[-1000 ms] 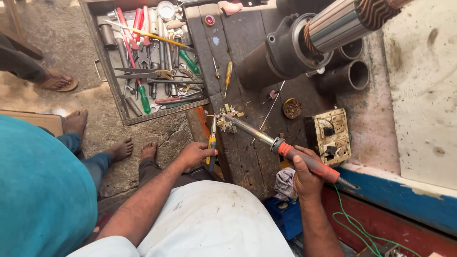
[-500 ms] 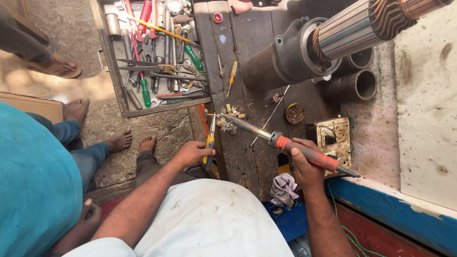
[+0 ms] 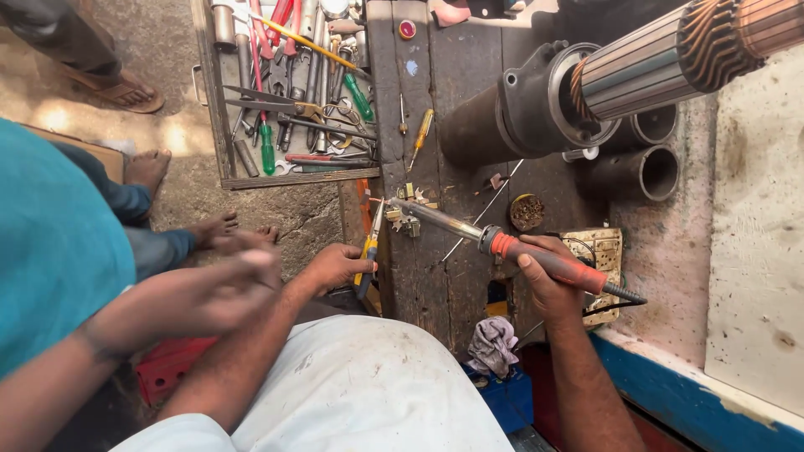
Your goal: Soldering wires onto a commutator of an electric motor armature.
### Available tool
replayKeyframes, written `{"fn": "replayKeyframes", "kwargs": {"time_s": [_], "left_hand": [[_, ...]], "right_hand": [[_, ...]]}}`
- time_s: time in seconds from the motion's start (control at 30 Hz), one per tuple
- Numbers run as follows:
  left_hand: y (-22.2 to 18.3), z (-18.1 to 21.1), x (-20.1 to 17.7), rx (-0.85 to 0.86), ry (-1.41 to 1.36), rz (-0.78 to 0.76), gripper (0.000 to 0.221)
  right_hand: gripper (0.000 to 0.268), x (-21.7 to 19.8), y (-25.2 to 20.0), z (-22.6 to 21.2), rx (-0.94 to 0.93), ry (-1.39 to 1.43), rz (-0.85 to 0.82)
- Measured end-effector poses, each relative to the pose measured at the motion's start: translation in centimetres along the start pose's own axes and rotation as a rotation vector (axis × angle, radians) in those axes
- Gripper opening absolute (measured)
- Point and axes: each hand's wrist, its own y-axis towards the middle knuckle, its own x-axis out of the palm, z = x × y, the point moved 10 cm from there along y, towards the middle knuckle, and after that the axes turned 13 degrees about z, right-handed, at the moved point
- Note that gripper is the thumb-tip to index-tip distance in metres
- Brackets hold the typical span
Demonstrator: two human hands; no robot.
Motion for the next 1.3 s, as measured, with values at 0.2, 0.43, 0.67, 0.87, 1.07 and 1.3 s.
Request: {"fn": "replayKeyframes", "kwargs": {"time_s": [0.2,0.43,0.67,0.87,1.07,1.3], "left_hand": [[-4.4,3.5,-0.9,-0.377,-0.417,0.166,0.011],[-12.9,11.1,14.6,-1.868,-1.321,0.060,0.017],[-6.8,4.8,21.1,-2.079,-1.700,0.549,0.032],[-7.8,7.0,21.3,-2.187,-1.882,0.584,0.023],[-8.5,6.2,18.3,-2.078,-1.563,0.142,0.015],[-21.7,14.1,7.1,-1.986,-1.430,-0.203,0.018]], "right_hand": [[0.038,0.3,0.7,-0.5,-0.047,0.016,-0.039],[0.036,0.1,1.2,-0.8,-0.119,-0.061,-0.042],[0.037,0.1,1.6,0.5,-0.047,0.069,-0.070],[0.036,-0.1,2.0,0.2,-0.070,0.051,-0.087],[0.037,0.1,2.4,0.5,-0.081,0.021,-0.111],[0.037,0.2,2.9,-0.1,-0.087,0.043,-0.131]]}}
